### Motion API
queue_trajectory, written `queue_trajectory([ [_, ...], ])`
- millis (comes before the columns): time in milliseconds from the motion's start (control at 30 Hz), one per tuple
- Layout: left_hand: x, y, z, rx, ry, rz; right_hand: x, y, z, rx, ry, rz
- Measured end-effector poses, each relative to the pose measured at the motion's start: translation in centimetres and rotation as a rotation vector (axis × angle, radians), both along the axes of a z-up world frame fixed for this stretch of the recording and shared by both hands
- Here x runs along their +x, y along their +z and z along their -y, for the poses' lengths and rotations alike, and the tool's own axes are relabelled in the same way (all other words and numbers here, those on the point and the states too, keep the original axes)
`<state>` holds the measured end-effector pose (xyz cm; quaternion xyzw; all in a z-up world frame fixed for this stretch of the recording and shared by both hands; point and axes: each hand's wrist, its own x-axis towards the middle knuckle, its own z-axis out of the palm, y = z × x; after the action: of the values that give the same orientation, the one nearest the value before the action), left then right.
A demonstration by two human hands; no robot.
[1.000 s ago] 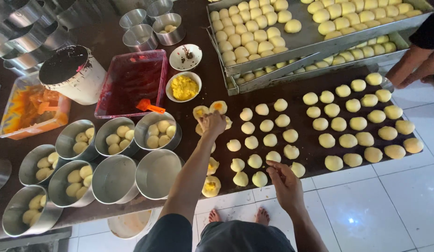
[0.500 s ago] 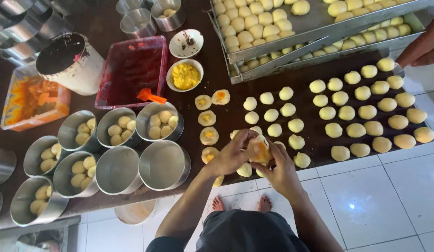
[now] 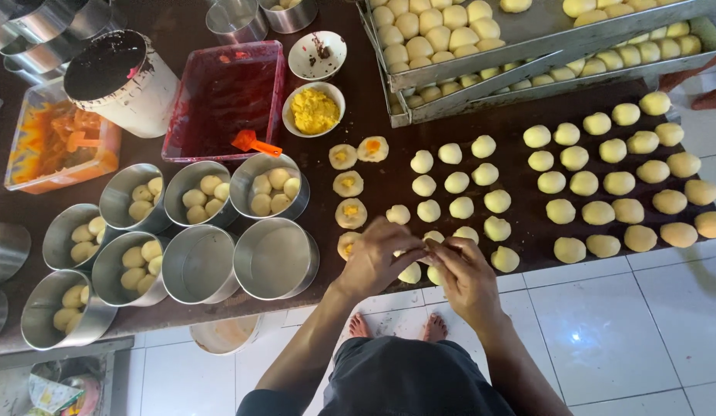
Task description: Placing bread dough into circular baking tins in a bakery kitchen.
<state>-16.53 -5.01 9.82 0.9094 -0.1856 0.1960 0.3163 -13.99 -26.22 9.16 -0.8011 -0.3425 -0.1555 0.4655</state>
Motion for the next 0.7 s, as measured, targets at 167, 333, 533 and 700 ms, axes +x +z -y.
queue_trajectory([
  [167, 1.3, -1.0, 2.0, -1.004, -0.176, -0.451, 0.6, -0.6, 0.6, 0.033, -0.017, -0.226],
  [333, 0.9, -3.4, 4.6, -1.439, -0.021, -1.304, 0.5, 1.9, -0.8, -0.174, 0.134, -0.142],
  [533, 0.3, -3.9, 4.5, -1.592, -0.184, -1.076, 0.1, 3.9, -1.7, -0.002, -0.110, 0.032],
  [700, 0.6, -7.1, 5.2, -1.670, -0.195, -0.913, 1.4, -5.8, -0.6, -0.165, -0.110, -0.332],
])
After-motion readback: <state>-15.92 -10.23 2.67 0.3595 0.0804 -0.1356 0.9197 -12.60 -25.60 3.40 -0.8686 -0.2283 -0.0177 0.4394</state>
